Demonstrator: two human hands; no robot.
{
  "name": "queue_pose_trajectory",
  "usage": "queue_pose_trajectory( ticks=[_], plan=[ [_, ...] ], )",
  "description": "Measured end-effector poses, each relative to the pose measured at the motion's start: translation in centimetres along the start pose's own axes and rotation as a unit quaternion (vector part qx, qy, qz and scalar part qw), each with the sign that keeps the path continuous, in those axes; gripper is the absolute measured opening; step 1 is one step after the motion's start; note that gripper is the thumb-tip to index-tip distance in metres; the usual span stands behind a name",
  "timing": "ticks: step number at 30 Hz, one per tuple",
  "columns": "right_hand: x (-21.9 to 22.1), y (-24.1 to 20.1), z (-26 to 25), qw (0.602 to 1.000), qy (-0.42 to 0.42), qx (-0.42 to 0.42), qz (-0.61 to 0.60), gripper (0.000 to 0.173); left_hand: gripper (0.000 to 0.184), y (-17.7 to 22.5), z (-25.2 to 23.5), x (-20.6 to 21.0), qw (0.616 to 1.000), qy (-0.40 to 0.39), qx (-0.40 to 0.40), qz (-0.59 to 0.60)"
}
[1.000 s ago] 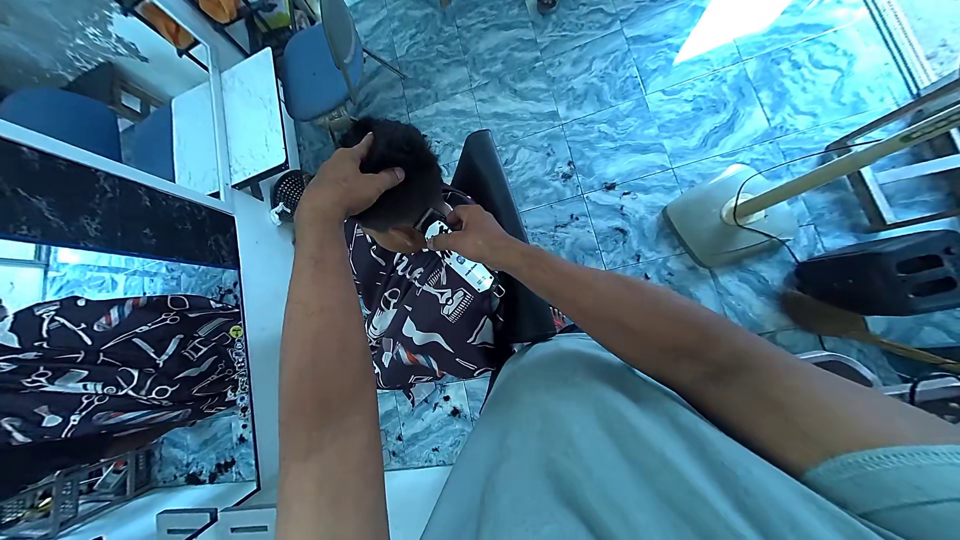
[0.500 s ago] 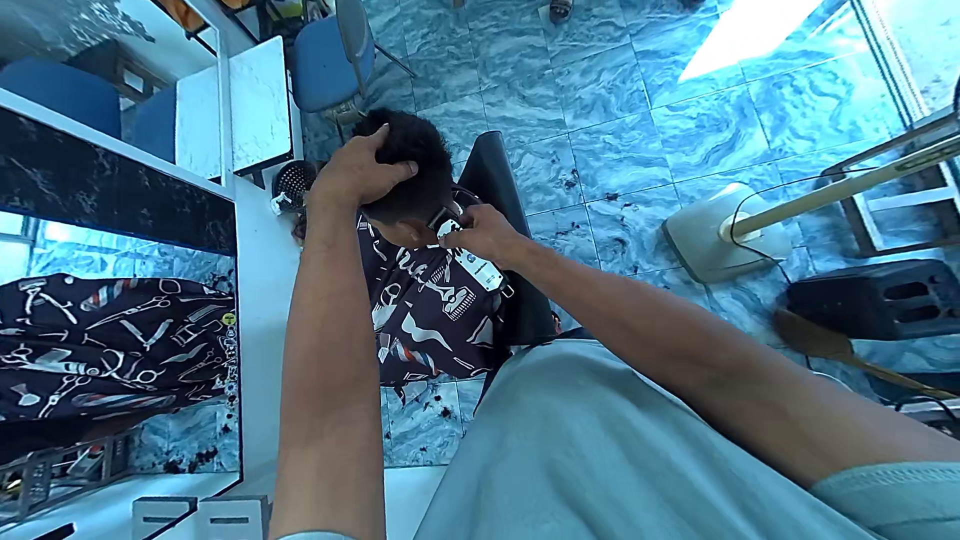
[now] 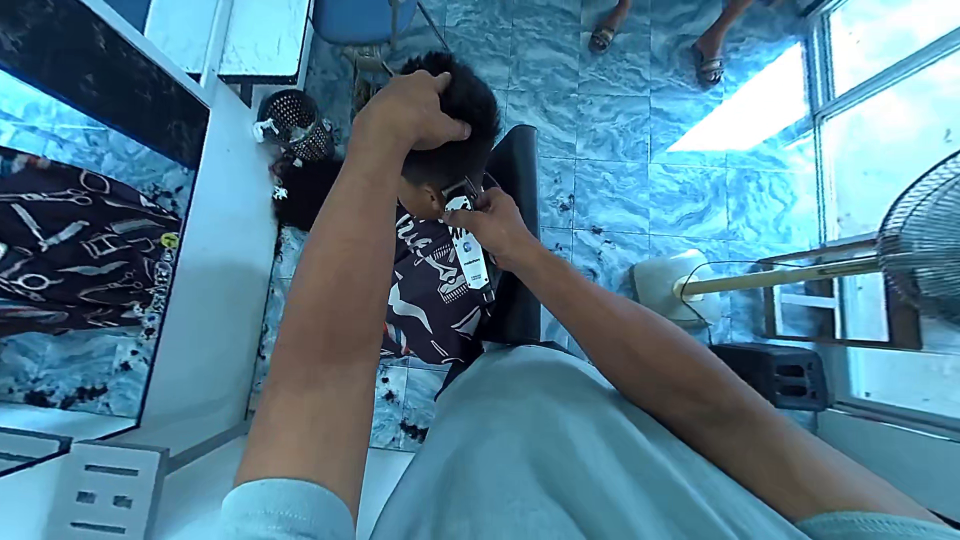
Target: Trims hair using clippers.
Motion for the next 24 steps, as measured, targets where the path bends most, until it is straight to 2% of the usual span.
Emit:
queue_pose_trajectory(
  ticks=[3,7,11,15,20,24],
  plan=[
    [-0.2,0.6,-0.1,1.000,0.003,0.026,0.000,0.052,0.087,-0.1,0.2,-0.2,1.000,0.006,0.008,0.001],
    [0.0,-1.1,-0.2,0.999,0.010,-0.009,-0.036,0.058,0.088,-0.2,0.2,-0.3,1.000,-0.003,-0.003,-0.007],
    [0.3,-0.3,0.0,1.000,0.007,0.029,-0.003,0.054,0.089,-0.6,-0.1,-0.4,1.000,0.002,-0.005,0.003],
    [0.4,-1.8,0.0,0.998,0.002,-0.004,-0.059,0.053,0.090,-1.0,0.0,-0.4,1.000,-0.005,-0.013,-0.005],
    [0.6,-0.5,0.0,0.999,0.000,0.029,-0.017,0.050,0.090,-1.0,0.1,-0.7,1.000,-0.009,-0.015,-0.006],
    [0.4,-2.0,0.0,0.997,-0.002,-0.011,-0.080,0.050,0.091,-1.4,-0.1,-0.5,1.000,-0.014,-0.010,-0.011]
  ],
)
Point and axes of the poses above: each hand's wrist, its own z-axis away from the middle knuckle, its own x-axis out of the palm, y = z × x, the point moved 6 cm from there along -z, towards the middle knuckle, and after that the axes turned 11 degrees about z, right-handed, at the moved point
